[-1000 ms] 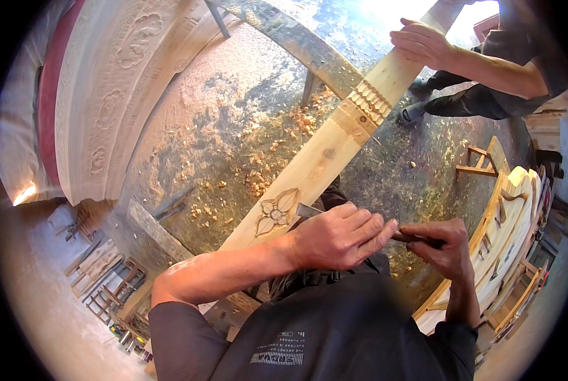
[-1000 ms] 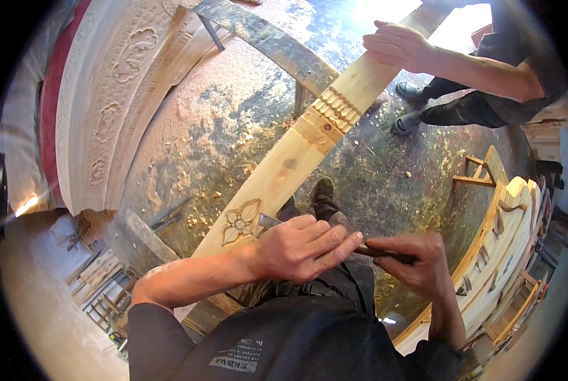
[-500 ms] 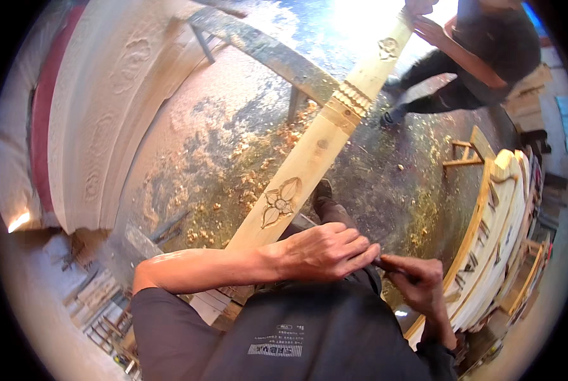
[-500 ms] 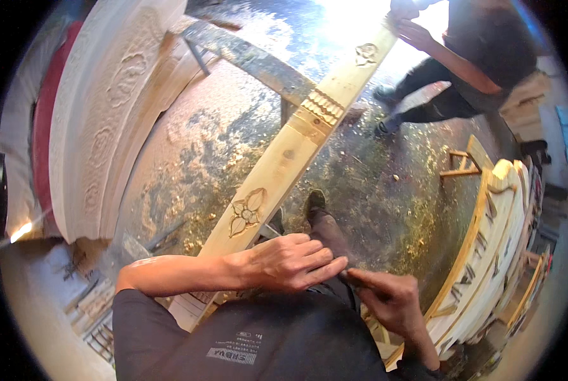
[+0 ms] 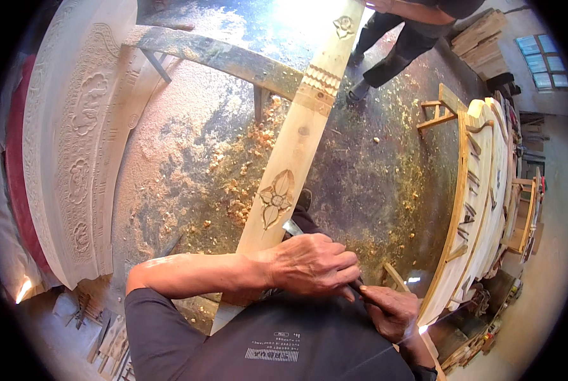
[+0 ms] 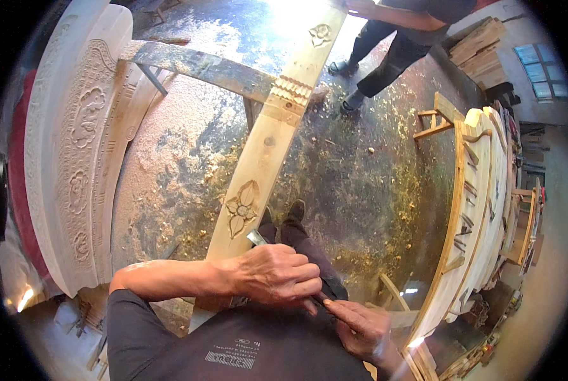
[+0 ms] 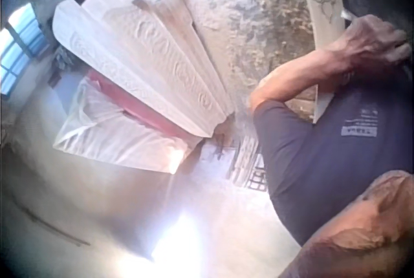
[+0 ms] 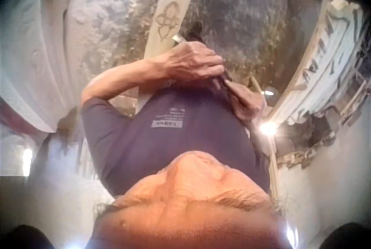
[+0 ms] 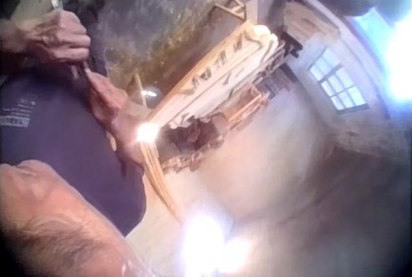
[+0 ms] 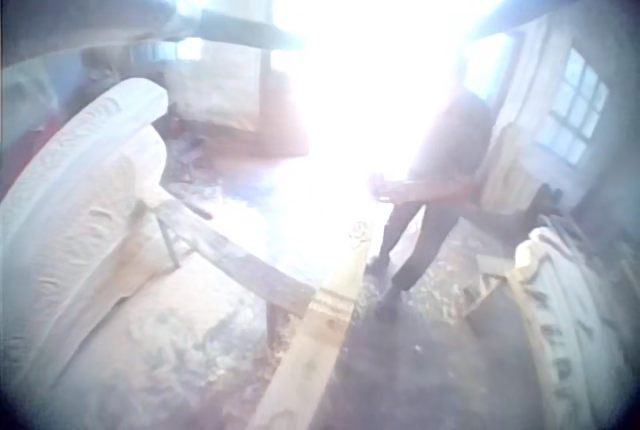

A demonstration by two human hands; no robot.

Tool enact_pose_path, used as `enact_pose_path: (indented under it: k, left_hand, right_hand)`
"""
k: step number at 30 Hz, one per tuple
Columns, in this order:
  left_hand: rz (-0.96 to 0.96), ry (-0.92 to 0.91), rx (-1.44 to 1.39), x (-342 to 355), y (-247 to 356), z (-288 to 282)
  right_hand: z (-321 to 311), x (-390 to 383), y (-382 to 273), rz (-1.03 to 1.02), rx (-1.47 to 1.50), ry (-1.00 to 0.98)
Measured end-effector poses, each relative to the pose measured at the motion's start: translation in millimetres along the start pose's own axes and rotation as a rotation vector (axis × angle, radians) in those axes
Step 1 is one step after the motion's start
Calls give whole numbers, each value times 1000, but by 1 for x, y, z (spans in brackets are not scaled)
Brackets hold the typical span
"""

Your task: The person carves decorative floral patterns into a long wooden board using a chisel, while another person holds the board steady on a workbench.

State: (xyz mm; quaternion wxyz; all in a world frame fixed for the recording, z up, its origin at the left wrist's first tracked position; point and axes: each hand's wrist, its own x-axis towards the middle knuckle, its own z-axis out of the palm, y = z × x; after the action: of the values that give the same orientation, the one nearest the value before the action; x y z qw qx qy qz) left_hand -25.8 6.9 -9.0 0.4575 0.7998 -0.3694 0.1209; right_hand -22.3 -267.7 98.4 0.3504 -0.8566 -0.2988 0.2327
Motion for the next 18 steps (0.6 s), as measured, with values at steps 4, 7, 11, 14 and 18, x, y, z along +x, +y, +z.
enact_pose_path:
  k: [4,7,11,14,18]
  left_hand:
    - [36,16,28,0,1,-6]
    - [81,21,81,6,3,-10]
    - [84,74,154,3,10,-13]
    - [43,141,269,-1,0,-14]
    - [-46,200,635,15,31,-24]
  right_hand:
    - [-4,-1,-3,-69,92,-41]
    - [-18,-7,-4,-163,173,-21]
    - [-32,2,-7,-386,6,19]
    - [-30,31,-19,-596,-210,167]
    - [-37,32,-35,-757,-327,288]
